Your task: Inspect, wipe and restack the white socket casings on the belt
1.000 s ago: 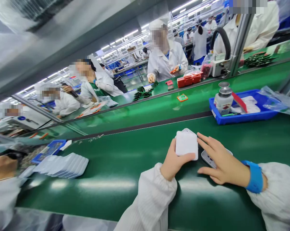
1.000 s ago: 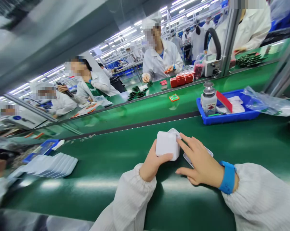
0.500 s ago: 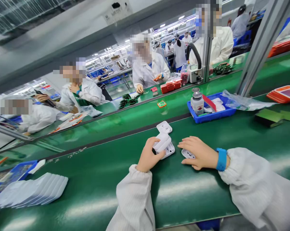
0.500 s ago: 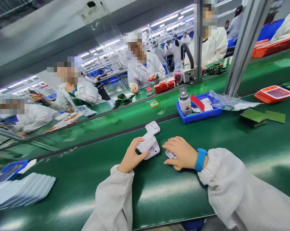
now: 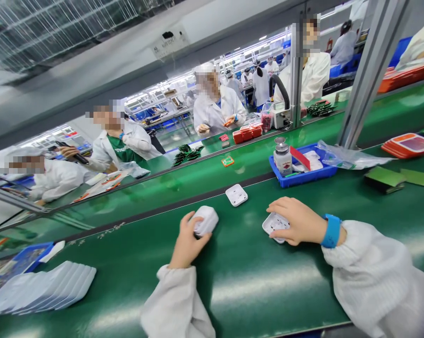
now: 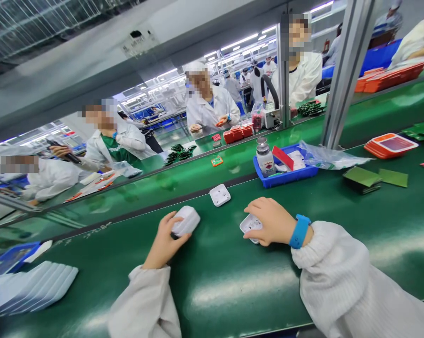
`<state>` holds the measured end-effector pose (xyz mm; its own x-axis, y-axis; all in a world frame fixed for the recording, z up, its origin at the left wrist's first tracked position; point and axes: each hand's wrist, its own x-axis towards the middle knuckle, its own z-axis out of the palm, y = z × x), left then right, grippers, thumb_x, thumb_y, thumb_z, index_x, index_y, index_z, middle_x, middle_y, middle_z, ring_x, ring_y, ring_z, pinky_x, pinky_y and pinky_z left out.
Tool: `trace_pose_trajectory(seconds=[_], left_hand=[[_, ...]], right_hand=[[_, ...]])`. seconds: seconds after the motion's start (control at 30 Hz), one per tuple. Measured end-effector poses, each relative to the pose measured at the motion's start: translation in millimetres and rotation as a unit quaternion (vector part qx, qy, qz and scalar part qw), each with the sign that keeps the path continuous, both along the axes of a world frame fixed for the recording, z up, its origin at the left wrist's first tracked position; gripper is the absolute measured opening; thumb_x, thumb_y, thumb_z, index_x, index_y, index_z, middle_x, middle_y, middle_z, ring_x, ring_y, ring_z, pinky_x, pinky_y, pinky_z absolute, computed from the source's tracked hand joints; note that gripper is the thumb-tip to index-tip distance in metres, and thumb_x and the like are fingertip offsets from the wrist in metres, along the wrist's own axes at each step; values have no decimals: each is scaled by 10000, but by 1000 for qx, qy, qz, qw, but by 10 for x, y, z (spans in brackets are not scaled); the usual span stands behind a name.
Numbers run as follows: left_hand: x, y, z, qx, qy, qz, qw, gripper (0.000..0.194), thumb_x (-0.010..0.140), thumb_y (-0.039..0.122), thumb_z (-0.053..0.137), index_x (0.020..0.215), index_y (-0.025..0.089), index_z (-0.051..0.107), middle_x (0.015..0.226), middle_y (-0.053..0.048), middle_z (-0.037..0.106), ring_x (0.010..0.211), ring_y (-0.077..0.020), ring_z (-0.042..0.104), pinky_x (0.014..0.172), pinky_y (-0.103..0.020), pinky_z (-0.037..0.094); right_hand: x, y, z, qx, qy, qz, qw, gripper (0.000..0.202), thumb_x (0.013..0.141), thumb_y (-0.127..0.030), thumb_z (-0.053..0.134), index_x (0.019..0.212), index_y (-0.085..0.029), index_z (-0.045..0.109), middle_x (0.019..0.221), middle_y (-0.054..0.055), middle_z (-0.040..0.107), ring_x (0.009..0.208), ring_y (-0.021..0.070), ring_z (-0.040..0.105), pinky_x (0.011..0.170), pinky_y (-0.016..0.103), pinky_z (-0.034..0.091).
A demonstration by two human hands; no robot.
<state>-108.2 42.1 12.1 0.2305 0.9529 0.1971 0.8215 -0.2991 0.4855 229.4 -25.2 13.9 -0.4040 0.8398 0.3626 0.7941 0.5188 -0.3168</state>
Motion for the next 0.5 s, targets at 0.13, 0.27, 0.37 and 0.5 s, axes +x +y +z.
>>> trace_pose_trajectory(seconds=[0.13, 0.27, 0.37, 0.5], left_hand=[[-702, 76, 9, 15, 15, 214, 977, 398, 663, 280, 613, 1029, 134, 559, 1304, -189, 357, 1284, -332, 325, 1029, -457, 337], [-948, -18, 21, 82, 22, 392, 916, 604, 682, 392, 618, 1200, 137, 443, 1405, -236, 175, 1311, -485, 129, 974, -685, 182], [-755, -38, 21, 170, 4, 401, 900, 666, 688, 447, 637, 1251, 205, 376, 1472, -151, 70, 1347, -440, 29, 1040, -635, 79], [-88, -77, 37, 157, -135, 160, 965, 497, 753, 397, 618, 1148, 137, 467, 1457, -173, 144, 1370, -372, 32, 1114, -487, -29]], right_hand=[[-45, -93, 84, -27, -30, 9, 999, 443, 579, -381, 882, 842, -139, 620, 1007, 107, 568, 920, 286, 514, 793, 399, 444], [-139, -159, 45, -45, -77, 39, 995, 363, 538, -260, 900, 683, -153, 584, 930, 89, 563, 893, 275, 502, 794, 382, 435], [-214, -164, -12, -38, -57, 46, 997, 227, 615, -104, 788, 687, -154, 578, 892, 89, 565, 885, 279, 498, 788, 392, 415], [-269, -147, -2, -74, 131, 33, 988, 77, 750, -90, 599, 770, -158, 570, 795, 47, 574, 753, 216, 525, 725, 347, 424]])
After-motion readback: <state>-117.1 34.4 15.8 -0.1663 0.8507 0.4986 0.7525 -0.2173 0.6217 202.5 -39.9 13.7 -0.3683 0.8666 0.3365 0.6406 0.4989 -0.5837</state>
